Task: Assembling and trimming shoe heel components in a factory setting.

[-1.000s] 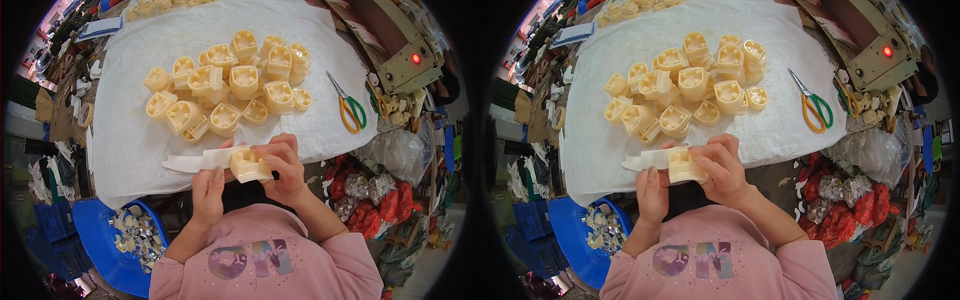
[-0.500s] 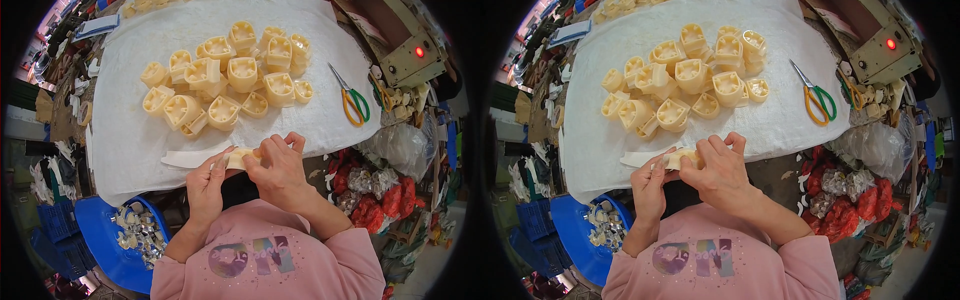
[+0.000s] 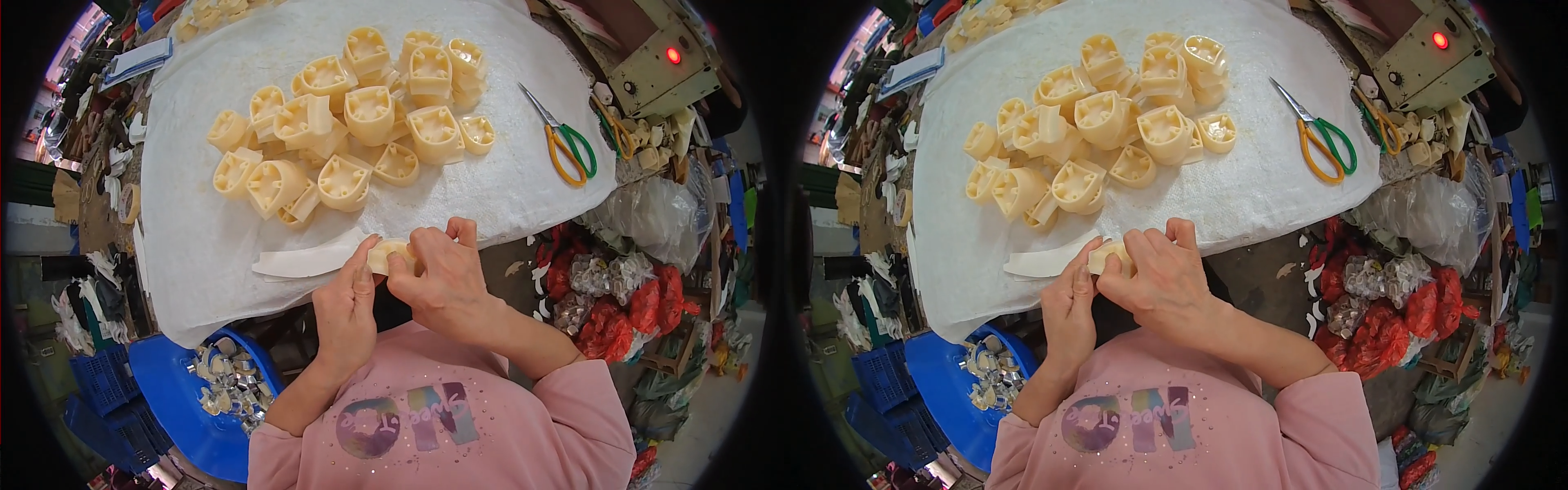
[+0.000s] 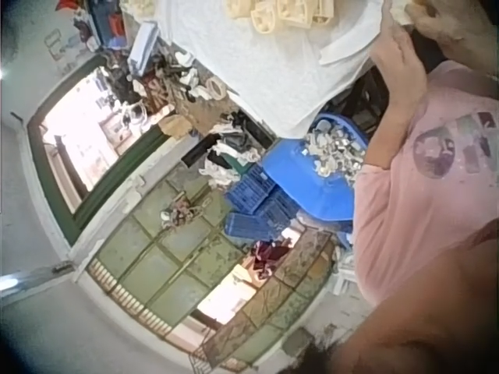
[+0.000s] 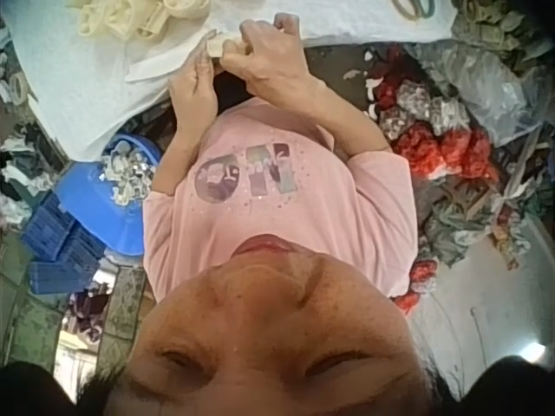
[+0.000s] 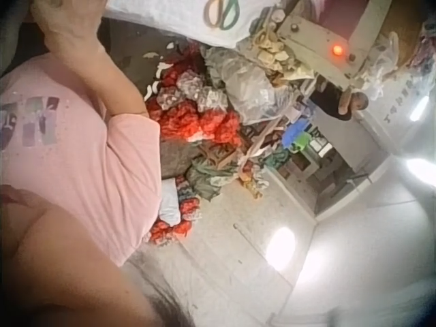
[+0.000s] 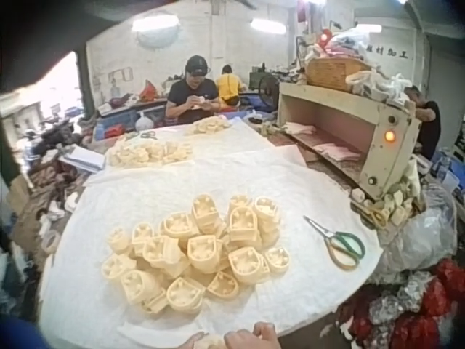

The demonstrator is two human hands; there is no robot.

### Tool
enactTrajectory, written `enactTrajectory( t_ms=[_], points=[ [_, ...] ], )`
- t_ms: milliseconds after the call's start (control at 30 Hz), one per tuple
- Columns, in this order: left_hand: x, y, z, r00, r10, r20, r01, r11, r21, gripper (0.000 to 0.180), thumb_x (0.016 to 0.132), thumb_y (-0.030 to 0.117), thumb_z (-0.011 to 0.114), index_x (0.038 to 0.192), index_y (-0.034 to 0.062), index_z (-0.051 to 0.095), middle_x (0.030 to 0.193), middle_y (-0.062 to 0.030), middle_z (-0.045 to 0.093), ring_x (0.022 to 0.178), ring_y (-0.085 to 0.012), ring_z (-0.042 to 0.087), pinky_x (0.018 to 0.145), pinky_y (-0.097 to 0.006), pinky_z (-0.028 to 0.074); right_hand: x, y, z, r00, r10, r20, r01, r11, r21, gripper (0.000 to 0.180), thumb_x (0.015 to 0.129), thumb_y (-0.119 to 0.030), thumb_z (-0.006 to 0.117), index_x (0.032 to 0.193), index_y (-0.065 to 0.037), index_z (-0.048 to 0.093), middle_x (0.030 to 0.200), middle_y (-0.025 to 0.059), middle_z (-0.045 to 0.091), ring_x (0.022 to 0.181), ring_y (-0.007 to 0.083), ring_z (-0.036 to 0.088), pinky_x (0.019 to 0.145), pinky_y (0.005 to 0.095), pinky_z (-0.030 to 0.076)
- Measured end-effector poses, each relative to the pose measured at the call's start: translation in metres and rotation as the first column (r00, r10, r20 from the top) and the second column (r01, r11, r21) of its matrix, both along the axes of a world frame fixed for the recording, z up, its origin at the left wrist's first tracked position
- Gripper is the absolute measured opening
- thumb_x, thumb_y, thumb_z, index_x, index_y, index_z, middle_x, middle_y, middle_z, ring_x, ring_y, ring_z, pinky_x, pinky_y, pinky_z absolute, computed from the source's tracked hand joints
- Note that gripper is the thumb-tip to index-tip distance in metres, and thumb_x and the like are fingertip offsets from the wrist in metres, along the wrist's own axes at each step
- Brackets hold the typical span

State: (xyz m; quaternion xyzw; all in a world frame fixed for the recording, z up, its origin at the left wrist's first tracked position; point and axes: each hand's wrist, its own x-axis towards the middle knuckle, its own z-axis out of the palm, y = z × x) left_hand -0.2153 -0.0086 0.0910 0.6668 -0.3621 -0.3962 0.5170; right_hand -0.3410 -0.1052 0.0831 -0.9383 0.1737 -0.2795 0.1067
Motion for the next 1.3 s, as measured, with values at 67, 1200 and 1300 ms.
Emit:
enactTrajectory(
  t_ms=[67, 1200, 1300],
  points=[
    [0.001, 0.002, -0.005, 0.869, -0.041, 0.493, 0.072, 0.997, -0.042, 0.042, 0.100, 0.020, 0.042, 0.131, -0.0079, 0.045, 0.099, -0.0184, 0.067, 0.088, -0.0249, 0.067, 0.081, -0.035, 0.052, 0.001, -0.002, -0.003, 1.000, 0.009, 0.013, -0.009, 1.000, 0.005, 0.017, 0.072, -0.012, 0.062, 0.088, -0.013, 0.056, 0.072, 0.0045, 0.042, 0.069, 0.0206, 0.048, 0.071, 0.0414, 0.029],
    [0.021, -0.006, -0.013, 0.438, -0.245, -0.865, 0.294, 0.948, -0.120, 0.052, 0.085, 0.044, 0.051, 0.122, 0.0090, 0.043, 0.110, -0.0082, 0.054, 0.093, -0.0187, 0.055, 0.074, -0.033, 0.045, -0.007, -0.012, 0.003, 0.952, 0.224, 0.209, -0.287, 0.889, 0.356, 0.037, 0.058, 0.003, 0.063, 0.092, -0.011, 0.062, 0.081, 0.0022, 0.045, 0.081, 0.0209, 0.045, 0.078, 0.0424, 0.027],
    [0.022, -0.005, -0.011, 0.467, -0.208, -0.860, 0.288, 0.955, -0.075, 0.047, 0.085, 0.042, 0.051, 0.117, 0.0086, 0.045, 0.105, -0.0077, 0.056, 0.089, -0.0173, 0.055, 0.073, -0.032, 0.044, -0.005, -0.011, 0.002, 0.954, 0.227, 0.197, -0.285, 0.893, 0.350, 0.037, 0.058, 0.002, 0.064, 0.092, -0.012, 0.062, 0.080, 0.0021, 0.045, 0.080, 0.0209, 0.045, 0.078, 0.0425, 0.027]
  ],
)
